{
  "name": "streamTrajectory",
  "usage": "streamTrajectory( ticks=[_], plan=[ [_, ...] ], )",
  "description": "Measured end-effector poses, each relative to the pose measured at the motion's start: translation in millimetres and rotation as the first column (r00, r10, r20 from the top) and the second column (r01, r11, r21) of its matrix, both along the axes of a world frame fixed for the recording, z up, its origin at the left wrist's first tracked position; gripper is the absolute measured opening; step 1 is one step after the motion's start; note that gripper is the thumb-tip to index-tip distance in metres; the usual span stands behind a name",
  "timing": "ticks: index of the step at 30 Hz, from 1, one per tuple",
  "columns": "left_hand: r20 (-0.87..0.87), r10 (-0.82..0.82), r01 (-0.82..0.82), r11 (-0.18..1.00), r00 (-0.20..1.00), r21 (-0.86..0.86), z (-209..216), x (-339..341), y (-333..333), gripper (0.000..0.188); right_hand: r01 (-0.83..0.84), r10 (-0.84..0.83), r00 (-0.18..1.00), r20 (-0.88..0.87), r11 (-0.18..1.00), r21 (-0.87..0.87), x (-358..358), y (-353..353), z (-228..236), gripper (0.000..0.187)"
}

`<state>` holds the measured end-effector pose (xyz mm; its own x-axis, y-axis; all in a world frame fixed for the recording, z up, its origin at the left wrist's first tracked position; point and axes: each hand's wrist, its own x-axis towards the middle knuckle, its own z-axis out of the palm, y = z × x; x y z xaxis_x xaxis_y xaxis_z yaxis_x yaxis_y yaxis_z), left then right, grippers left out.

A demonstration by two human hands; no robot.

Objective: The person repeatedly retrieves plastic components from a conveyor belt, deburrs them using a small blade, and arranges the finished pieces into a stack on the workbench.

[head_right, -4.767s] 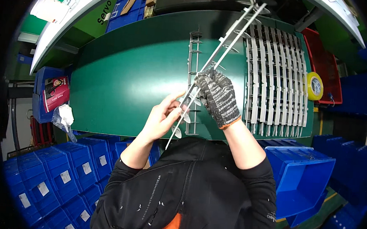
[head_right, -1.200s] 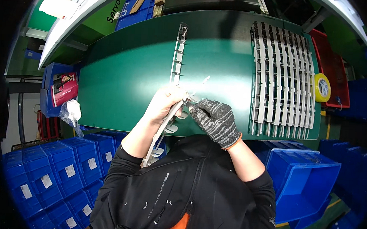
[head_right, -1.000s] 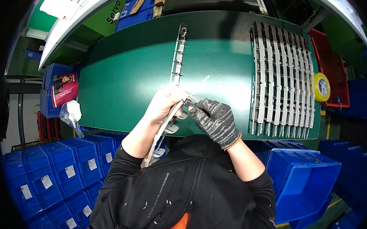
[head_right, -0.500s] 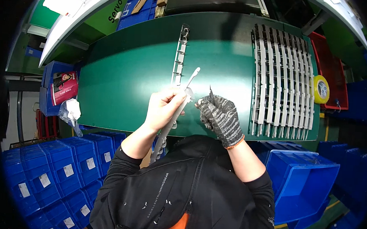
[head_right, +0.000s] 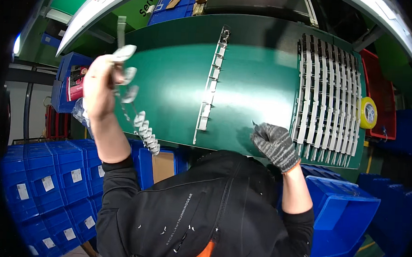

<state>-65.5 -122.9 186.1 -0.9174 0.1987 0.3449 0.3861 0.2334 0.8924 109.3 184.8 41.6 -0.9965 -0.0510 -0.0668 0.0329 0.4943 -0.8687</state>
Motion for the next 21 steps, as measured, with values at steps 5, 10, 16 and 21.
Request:
streamTrajectory(
  ticks=[5, 10, 16, 21],
  plan=[
    [-0.053, -0.182, 0.162, 0.663, 0.982, 0.731, 73, 14, -114, 0.037, -0.263, 0.149, 0.962, 0.229, 0.731, 0.629, 74, 48, -40, 0.034],
    [-0.201, -0.136, 0.238, 0.380, 0.970, 0.894, 46, 21, -107, 0.031, 0.354, -0.262, 0.902, 0.344, 0.905, -0.237, 34, 6, -21, 0.015],
    [-0.168, -0.274, 0.195, 0.075, 0.947, 0.978, -22, 12, -26, 0.036, 0.385, -0.104, 0.921, 0.376, 0.081, -0.919, -39, -57, -14, 0.030],
    [-0.158, -0.512, 0.255, 0.124, 0.844, 0.959, -78, 24, -13, 0.040, 0.361, -0.335, 0.858, 0.389, -0.144, -0.921, -64, -29, -9, 0.012]
  ],
)
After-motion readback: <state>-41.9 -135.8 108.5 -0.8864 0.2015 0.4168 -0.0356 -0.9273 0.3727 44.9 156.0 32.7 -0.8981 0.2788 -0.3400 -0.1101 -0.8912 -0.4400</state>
